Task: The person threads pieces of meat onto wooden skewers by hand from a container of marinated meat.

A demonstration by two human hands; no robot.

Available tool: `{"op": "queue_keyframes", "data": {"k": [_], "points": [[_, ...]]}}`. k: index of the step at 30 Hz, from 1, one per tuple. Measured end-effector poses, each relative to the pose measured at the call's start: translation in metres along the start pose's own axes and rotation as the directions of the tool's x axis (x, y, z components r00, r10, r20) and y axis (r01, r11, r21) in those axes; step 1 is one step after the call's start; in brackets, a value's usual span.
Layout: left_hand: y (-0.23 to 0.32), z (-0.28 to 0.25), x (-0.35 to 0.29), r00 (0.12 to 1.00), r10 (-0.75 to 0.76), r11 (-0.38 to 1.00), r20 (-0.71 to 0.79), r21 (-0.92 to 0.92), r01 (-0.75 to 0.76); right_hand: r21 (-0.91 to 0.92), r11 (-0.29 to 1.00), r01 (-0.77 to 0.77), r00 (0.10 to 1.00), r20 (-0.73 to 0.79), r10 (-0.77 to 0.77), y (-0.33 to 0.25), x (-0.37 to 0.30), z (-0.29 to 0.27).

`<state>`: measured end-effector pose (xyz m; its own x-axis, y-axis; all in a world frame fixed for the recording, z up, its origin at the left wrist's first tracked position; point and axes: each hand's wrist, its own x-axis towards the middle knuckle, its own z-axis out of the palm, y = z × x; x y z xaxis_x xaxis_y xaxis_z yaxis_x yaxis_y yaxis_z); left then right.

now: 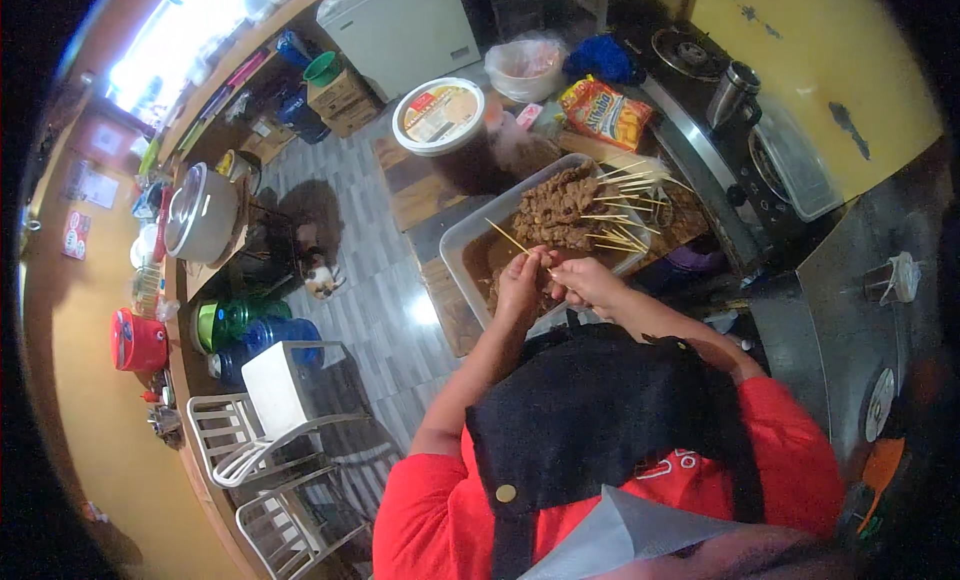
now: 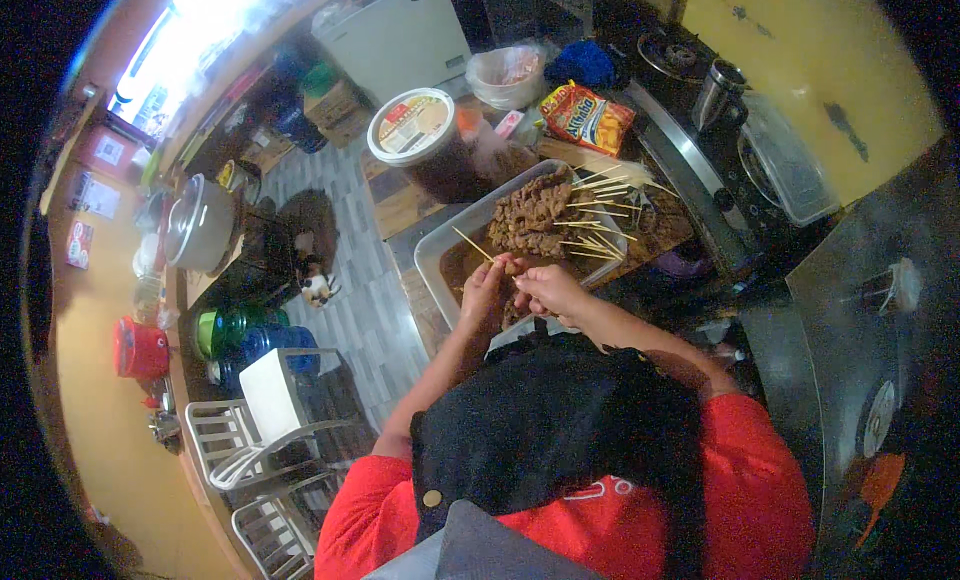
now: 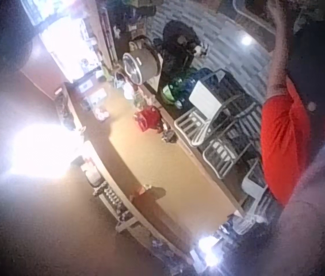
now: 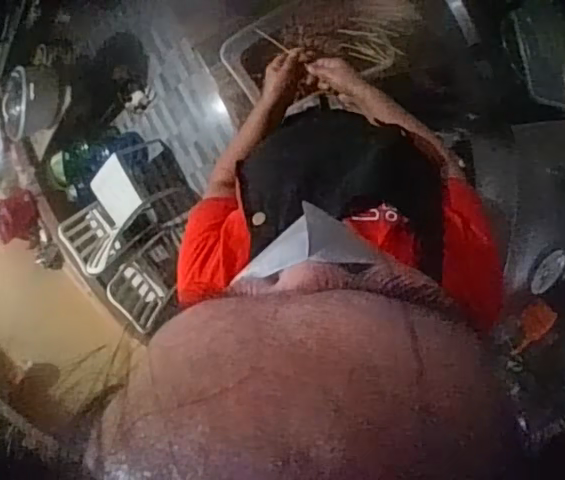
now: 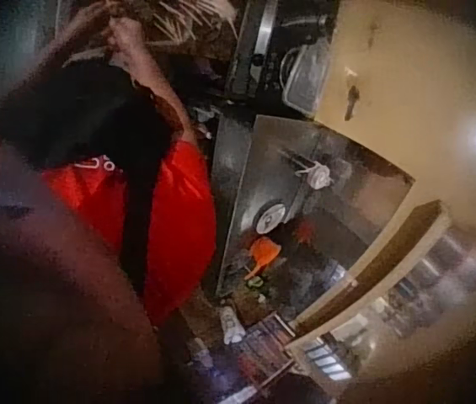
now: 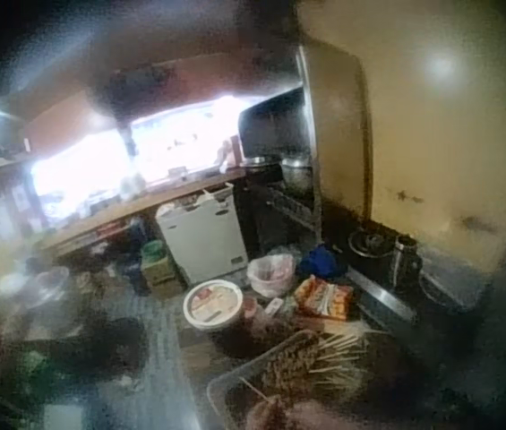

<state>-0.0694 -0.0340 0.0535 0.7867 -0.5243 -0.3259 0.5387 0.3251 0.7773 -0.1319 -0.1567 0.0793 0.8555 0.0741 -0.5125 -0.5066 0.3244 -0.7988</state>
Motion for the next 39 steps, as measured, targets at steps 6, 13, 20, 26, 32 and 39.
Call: {"op": "queue_keyframes", "data": {"k": [6, 13, 20, 26, 32, 39], "points": [[0.006, -0.002, 0.002, 0.995, 0.045, 0.999, -0.085, -0.002, -0.046, -0.244, 0.957, 0.156, 0.982, -0.064, -0.176, 0.002, -0.017, 0.008], [0.001, 0.006, -0.006, 0.993, 0.017, 0.997, -0.116, 0.073, -0.008, -0.236, 0.960, 0.152, 0.978, -0.107, -0.181, 0.010, -0.010, 0.009], [-0.003, 0.007, -0.011, 0.995, 0.023, 1.000, -0.097, 0.001, -0.023, -0.291, 0.939, 0.184, 0.970, -0.102, -0.222, 0.016, -0.009, 0.008], [0.002, 0.005, -0.013, 0.993, -0.035, 0.985, -0.115, 0.162, 0.053, -0.290, 0.945, 0.153, 0.975, -0.110, -0.191, 0.012, -0.010, 0.008], [0.002, -0.011, -0.003, 0.982, -0.161, 0.980, 0.095, -0.104, 0.171, -0.370, 0.904, 0.213, 0.970, -0.030, -0.241, 0.016, -0.011, -0.009], [0.011, -0.041, 0.002, 0.986, -0.047, 0.676, 0.162, 0.731, -0.087, -0.384, 0.915, 0.124, 0.975, -0.123, -0.184, 0.008, -0.029, -0.037]]}}
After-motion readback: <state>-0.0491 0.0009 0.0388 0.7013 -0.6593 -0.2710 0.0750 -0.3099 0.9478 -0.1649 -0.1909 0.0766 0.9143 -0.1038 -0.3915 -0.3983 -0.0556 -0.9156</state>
